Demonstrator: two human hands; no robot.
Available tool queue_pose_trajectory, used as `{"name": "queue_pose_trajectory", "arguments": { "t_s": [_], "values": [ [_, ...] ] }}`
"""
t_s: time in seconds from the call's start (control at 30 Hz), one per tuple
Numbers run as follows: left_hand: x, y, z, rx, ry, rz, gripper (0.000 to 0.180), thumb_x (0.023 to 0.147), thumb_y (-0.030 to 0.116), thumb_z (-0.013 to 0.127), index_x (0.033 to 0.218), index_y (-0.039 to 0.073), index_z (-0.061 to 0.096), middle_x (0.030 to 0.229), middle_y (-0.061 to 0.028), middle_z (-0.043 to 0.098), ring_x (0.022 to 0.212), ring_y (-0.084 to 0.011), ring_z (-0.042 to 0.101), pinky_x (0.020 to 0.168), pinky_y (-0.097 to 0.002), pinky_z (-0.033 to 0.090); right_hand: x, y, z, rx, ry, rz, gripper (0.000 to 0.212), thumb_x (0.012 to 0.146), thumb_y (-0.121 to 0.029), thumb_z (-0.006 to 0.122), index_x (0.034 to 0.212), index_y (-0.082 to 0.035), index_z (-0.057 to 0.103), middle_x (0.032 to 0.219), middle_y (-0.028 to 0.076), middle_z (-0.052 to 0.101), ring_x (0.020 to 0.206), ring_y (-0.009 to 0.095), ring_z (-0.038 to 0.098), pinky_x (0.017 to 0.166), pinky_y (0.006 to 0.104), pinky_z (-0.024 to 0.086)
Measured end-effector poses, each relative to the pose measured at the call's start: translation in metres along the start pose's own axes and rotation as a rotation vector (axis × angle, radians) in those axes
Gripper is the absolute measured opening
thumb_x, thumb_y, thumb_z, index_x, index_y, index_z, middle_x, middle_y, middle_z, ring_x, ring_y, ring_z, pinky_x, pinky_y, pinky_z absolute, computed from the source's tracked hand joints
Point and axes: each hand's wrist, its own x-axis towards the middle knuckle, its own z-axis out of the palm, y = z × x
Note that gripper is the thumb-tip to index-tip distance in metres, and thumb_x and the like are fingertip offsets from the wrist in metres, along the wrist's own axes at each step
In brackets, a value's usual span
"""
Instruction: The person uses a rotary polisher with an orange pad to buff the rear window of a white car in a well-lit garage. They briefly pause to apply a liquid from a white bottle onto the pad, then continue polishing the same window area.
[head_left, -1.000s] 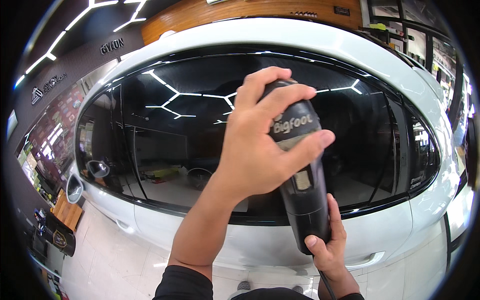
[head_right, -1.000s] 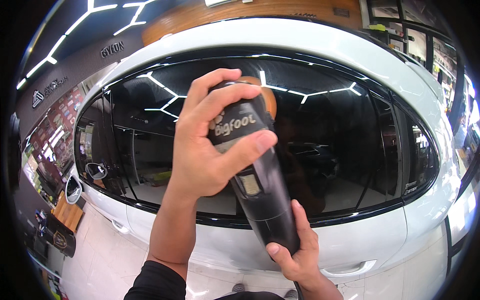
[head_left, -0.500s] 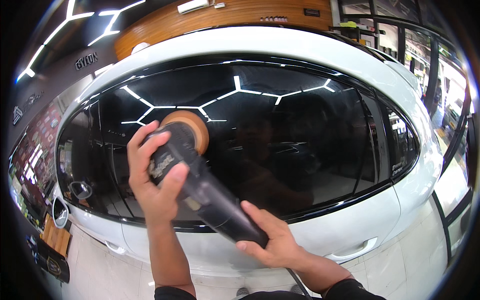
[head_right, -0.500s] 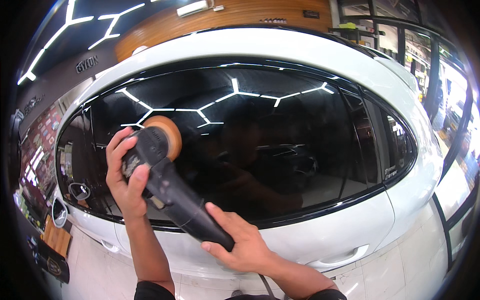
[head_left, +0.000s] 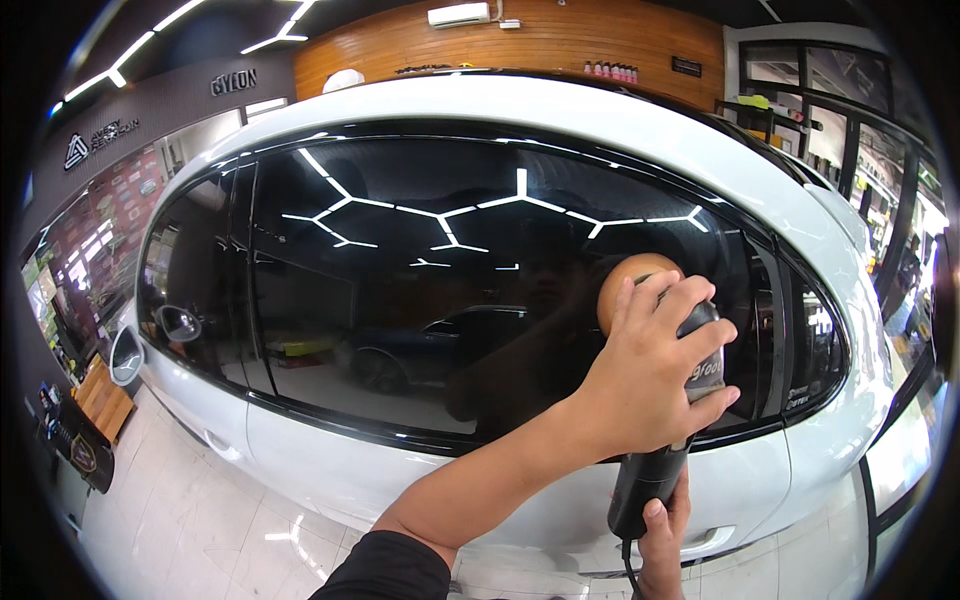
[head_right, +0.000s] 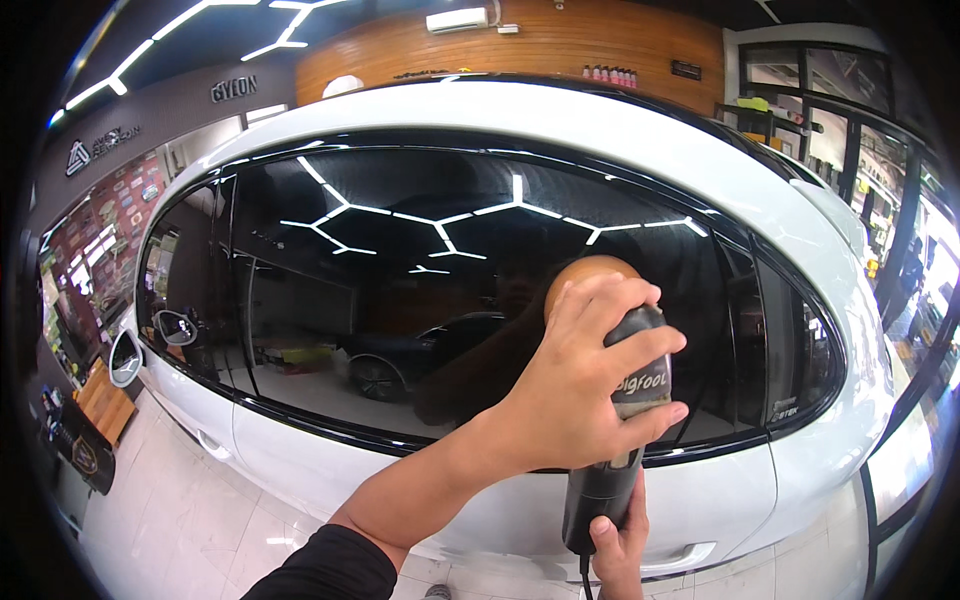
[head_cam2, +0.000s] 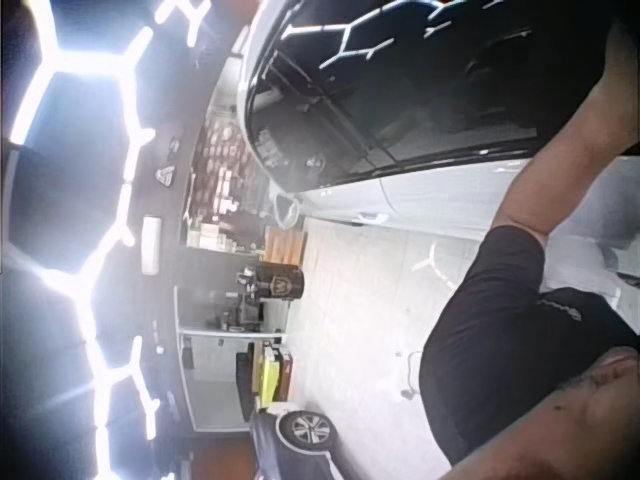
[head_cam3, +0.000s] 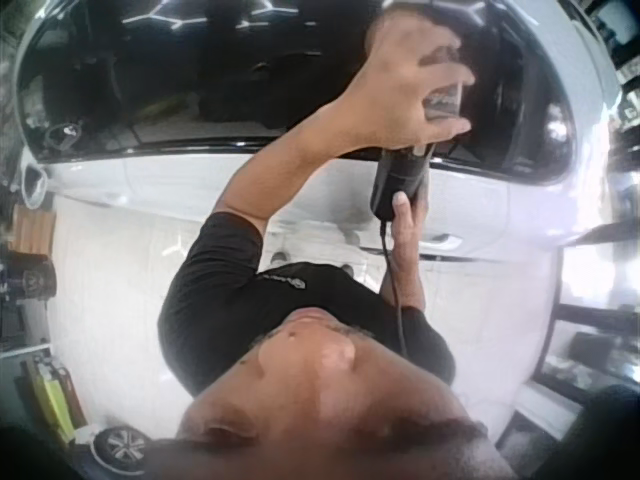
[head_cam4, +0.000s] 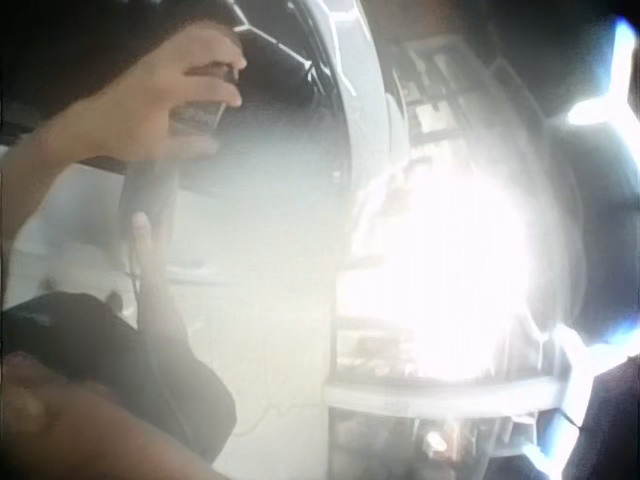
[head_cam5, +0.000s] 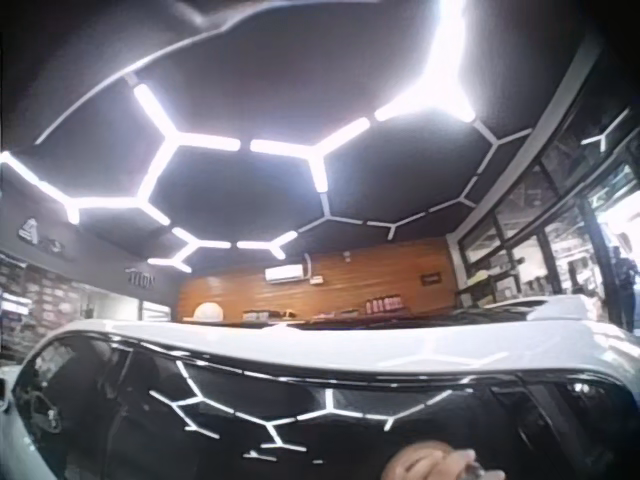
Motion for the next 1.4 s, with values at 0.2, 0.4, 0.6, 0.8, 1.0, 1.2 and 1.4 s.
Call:
{"name": "queue_pose_trajectory", "arguments": {
  "t_s": [0.2,0.4,0.6,0.8,1.0,1.2,1.4],
  "values": [
    [-0.035,-0.026,-0.086,0.092,0.049,-0.004,0.049,0.067,0.027,0.088,0.111,0.011,0.072,0.128,-0.0148,0.054,0.122,-0.0384,0.052,0.102,-0.05,0.045,0.009,0.011,0.067,-0.317,-0.172,-0.151,0.093,0.092,-0.039,0.066,0.158,0.004,0.018,0.138,0.026,0.056,0.127,0.033,0.056,0.107,0.0422,0.043],
    [-0.091,-0.049,-0.2,0.22,0.149,-0.141,0.051,0.067,0.029,0.086,0.111,0.011,0.07,0.133,-0.0178,0.052,0.124,-0.0408,0.053,0.1,-0.0503,0.048,0.027,0.008,0.15,-0.642,-0.5,-0.149,0.096,0.092,-0.054,0.067,0.16,-0.006,0.019,0.125,0.03,0.058,0.104,0.045,0.066,0.093,0.046,0.052],
    [-0.123,-0.063,-0.213,0.198,0.311,-0.256,0.055,0.07,0.034,0.079,0.118,0.012,0.066,0.138,-0.0206,0.049,0.126,-0.0405,0.053,0.102,-0.049,0.049,0.035,0.004,0.167,-0.742,-0.588,-0.139,0.093,0.094,-0.057,0.062,0.162,-0.011,0.017,0.103,0.023,0.06,0.087,0.039,0.066,0.079,0.047,0.055],
    [-0.091,-0.032,-0.126,0.218,0.182,-0.139,0.055,0.069,0.028,0.082,0.118,0.009,0.066,0.138,-0.0205,0.048,0.125,-0.0407,0.052,0.1,-0.0484,0.049,0.027,-0.005,0.073,-0.676,-0.458,-0.183,0.093,0.092,-0.053,0.067,0.161,-0.01,0.022,0.113,0.024,0.062,0.095,0.042,0.067,0.087,0.0465,0.054],
    [-0.035,0.013,0.017,0.161,0.068,-0.052,0.054,0.069,0.026,0.086,0.116,0.007,0.068,0.136,-0.0221,0.05,0.123,-0.0395,0.054,0.101,-0.0474,0.048,0.018,-0.026,-0.064,-0.531,-0.243,-0.125,0.088,0.087,-0.045,0.074,0.155,-0.004,0.036,0.127,0.027,0.064,0.113,0.041,0.066,0.099,0.0419,0.051],
    [-0.011,0.044,0.093,0.111,0.061,-0.108,0.049,0.066,0.025,0.089,0.11,0.01,0.072,0.133,-0.0173,0.05,0.125,-0.0419,0.049,0.101,-0.0531,0.044,0.019,-0.039,-0.138,-0.442,-0.202,-0.088,0.087,0.085,-0.044,0.075,0.154,-0.003,0.039,0.124,0.027,0.065,0.112,0.039,0.067,0.099,0.0408,0.05],
    [-0.003,0.051,0.108,0.145,0.057,-0.11,0.052,0.066,0.025,0.089,0.113,0.01,0.071,0.134,-0.0177,0.049,0.125,-0.043,0.05,0.1,-0.0529,0.046,0.03,-0.046,-0.161,-0.471,-0.256,-0.094,0.089,0.086,-0.046,0.075,0.154,-0.003,0.038,0.121,0.027,0.065,0.11,0.041,0.067,0.096,0.0418,0.051]
  ]
}}
